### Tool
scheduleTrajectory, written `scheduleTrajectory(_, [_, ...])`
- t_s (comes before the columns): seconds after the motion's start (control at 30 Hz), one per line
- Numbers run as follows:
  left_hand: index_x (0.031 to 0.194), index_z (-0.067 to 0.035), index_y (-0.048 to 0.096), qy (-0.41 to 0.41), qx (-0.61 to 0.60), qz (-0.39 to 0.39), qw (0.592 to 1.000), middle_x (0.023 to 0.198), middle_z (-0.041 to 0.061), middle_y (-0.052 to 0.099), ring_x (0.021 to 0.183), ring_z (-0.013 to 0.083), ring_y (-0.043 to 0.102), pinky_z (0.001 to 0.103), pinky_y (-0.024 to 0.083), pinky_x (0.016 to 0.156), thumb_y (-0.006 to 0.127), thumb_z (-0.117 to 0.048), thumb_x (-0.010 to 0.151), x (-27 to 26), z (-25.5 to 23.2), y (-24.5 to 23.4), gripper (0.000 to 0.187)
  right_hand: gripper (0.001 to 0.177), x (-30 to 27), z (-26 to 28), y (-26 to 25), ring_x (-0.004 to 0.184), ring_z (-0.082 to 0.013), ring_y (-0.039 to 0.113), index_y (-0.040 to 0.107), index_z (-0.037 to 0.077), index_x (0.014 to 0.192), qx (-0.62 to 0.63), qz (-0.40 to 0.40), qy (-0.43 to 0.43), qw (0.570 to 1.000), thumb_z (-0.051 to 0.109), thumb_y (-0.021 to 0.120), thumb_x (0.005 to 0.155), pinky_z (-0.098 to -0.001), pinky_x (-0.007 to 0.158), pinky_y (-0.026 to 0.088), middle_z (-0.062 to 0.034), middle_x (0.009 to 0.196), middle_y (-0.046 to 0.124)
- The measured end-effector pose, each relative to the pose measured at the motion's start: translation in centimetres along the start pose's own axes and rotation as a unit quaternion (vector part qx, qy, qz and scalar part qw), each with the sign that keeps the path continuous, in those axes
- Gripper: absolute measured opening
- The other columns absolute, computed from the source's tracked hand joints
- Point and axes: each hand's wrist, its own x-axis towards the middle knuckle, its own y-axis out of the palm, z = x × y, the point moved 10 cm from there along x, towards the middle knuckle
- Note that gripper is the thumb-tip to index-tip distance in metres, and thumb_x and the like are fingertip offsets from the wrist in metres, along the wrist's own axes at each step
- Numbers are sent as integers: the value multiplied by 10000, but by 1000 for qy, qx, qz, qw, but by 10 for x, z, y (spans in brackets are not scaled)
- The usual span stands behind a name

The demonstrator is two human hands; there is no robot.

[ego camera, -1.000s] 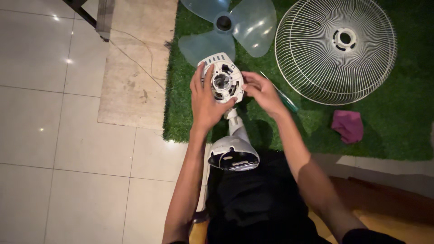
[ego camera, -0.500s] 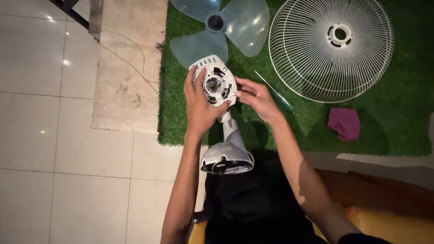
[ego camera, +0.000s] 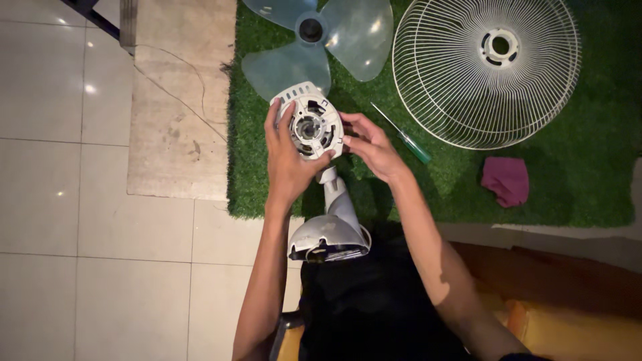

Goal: The person disassembles a standing fan motor housing using a screwdriver. They remove screws, separate the housing halves, and manipulate internal components while the fan blades and cage lie nearby.

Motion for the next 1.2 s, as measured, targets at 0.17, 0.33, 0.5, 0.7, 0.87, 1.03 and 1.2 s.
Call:
scheduleTrajectory(0.17, [1522, -44, 387, -16, -15, 2, 1000, 1637, 199, 272, 1472, 426, 418, 450, 456, 1166, 955, -195, 627, 0, -3, -1, 1071, 492, -1, -1, -2, 1237, -194, 585, 507, 82, 1443, -18, -9, 12, 1000, 119, 652, 975, -362, 998, 516, -97, 1382, 593])
scheduleTrajectory(0.33, [1524, -54, 401, -23, 3, -2, 1000, 1636, 187, 294, 1469, 425, 427, 455, 463, 1157, 956, -195, 627, 0, -7, -3, 1064, 360, 5, -9, -12, 1187, -181, 604, 568, 88, 1322, -15, -54, 30, 998, 165, 625, 975, -374, 947, 556, -81, 1282, 621])
scheduleTrajectory(0.5, [1520, -62, 409, -47, 7, 0, 999, 1639, 189, 296, 1472, 424, 415, 461, 461, 1145, 946, -213, 611, 0, -3, 0, 1066, 268, 9, -14, -16, 1156, -167, 604, 582, 79, 1248, -2, -82, 17, 996, 149, 665, 1003, -367, 957, 542, -72, 1249, 629])
scheduleTrajectory(0.7, [1503, -70, 418, -43, 30, -28, 998, 1644, 185, 293, 1475, 423, 405, 472, 437, 1169, 992, -303, 630, 1, -3, 2, 1071, 311, 7, -8, -15, 1198, -152, 590, 571, 67, 1300, -30, -60, -6, 998, 145, 662, 1012, -337, 995, 509, -74, 1330, 630])
scheduleTrajectory(0.87, [1503, -71, 408, -64, 33, -18, 997, 1646, 184, 289, 1469, 426, 410, 471, 455, 1153, 976, -291, 613, 1, -2, 7, 1078, 374, 6, 2, -11, 1190, -157, 599, 538, 73, 1340, -48, -51, 6, 998, 178, 663, 1003, -347, 967, 540, -68, 1348, 629])
scheduleTrajectory(1.03, [1517, -81, 410, -59, 40, -17, 997, 1638, 187, 284, 1471, 425, 398, 478, 454, 1156, 995, -279, 585, 4, -3, 3, 1118, 538, 7, 17, 4, 1275, -161, 571, 470, 107, 1484, -74, -22, 5, 997, 228, 636, 987, -341, 996, 530, -59, 1437, 576])
scheduleTrajectory(1.2, [1567, -92, 330, -71, -5, -21, 997, 1685, 256, 80, 1445, 413, 463, 437, 533, 1088, 978, -284, 580, -1, 1, 2, 1196, 548, 6, 23, 8, 1305, -174, 569, 494, 105, 1501, -109, -4, -5, 994, 256, 623, 991, -335, 1055, 508, -83, 1443, 586])
